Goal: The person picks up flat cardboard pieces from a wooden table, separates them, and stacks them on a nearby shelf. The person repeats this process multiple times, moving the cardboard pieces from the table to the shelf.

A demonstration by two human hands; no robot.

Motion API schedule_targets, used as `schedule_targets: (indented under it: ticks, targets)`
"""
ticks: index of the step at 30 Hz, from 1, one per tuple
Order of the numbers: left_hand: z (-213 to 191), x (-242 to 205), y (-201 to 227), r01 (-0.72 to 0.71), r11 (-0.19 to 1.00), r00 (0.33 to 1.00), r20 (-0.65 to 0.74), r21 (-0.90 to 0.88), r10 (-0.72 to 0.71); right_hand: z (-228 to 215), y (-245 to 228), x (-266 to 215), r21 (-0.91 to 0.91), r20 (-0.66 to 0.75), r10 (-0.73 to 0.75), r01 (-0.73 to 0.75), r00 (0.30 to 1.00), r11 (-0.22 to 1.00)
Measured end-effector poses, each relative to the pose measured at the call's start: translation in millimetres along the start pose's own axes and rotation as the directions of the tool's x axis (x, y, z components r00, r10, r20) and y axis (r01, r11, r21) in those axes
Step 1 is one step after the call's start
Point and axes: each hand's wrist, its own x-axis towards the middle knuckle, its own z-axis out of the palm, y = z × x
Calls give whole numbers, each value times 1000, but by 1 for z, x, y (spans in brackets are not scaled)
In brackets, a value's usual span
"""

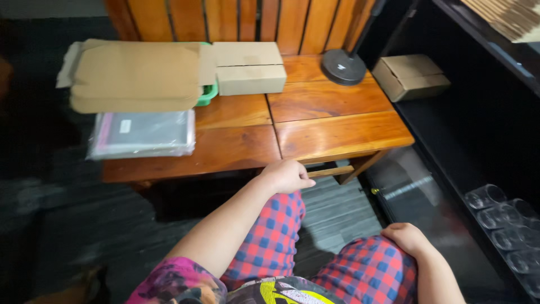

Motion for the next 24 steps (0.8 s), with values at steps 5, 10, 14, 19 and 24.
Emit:
schedule_targets:
  ticks: [5, 10, 14, 19, 24]
  targets:
    - [-7, 2, -46, -136, 975, 975, -196, -179, 100, 17, 29, 39, -99, 31, -95, 97, 995, 990]
    - [-90, -31, -98, 271, 953, 883, -358, -139, -303, 17, 1, 57, 126, -69, -155, 163, 985, 979]
    - [-127, 10, -213, 30, 999, 604, -796, -35, -46, -8, -114, 45, 646, -84, -271, 259, 959, 718]
    - [-198, -28, -281, 122, 984, 293, -943, -126, -157, -47, -276, 12, 467, -138, -465, 471, 875, 749]
    - [-229, -57, -432, 165, 789, -132, -806, -592, -577, -35, -388, 39, 621, -65, -699, 577, 712, 531]
